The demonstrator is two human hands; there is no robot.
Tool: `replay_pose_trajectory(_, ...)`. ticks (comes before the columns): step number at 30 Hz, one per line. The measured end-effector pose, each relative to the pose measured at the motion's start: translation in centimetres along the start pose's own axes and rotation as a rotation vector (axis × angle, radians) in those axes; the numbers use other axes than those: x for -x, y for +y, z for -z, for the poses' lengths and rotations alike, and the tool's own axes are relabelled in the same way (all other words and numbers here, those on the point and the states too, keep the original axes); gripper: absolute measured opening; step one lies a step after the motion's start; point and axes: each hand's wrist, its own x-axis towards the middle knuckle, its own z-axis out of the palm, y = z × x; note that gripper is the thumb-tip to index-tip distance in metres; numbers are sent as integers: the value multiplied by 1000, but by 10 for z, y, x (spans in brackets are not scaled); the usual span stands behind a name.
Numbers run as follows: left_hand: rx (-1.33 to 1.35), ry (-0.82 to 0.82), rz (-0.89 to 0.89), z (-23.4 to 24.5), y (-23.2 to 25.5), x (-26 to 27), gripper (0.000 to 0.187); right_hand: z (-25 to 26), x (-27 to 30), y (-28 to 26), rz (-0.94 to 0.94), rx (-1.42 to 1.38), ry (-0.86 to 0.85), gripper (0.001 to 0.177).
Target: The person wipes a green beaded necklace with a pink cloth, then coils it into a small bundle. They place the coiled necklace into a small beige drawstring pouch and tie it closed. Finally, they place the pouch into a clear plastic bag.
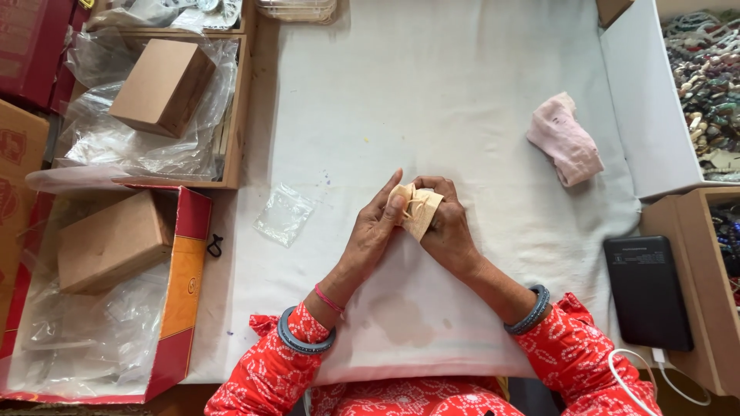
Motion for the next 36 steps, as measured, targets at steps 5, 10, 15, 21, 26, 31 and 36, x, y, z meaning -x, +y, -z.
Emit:
replay_pose_trajectory(5, -206, 65, -88, 3, 8, 2, 54, 5, -2, 1, 95, 83, 23, 18)
replay_pose_trajectory(10, -278, 294, -149, 29, 18, -9, 48, 20, -9, 13, 70, -313, 114, 18)
replay_pose_trajectory(15, -428, 472, -230, 45, 57, -25, 35, 33, -20, 41, -404, -740, 178, 19)
replay_pose_trajectory(21, -870, 569, -336, 68, 93, -38, 29, 40, -25, 58, -436, -662, 205, 17)
replay_pose_trajectory(26, -1222, 537, -432, 70, 132, 30, 33, 35, -22, 71, -370, -459, 214, 16)
replay_pose_trajectory(31, -1496, 479, -175, 105, 104, 64, 58, 37, -26, 43, -380, -413, 156, 16)
replay_pose_trajectory(36, -1682, 459, -257, 97, 92, 56, 102, 39, -24, 41, -381, -391, 159, 17)
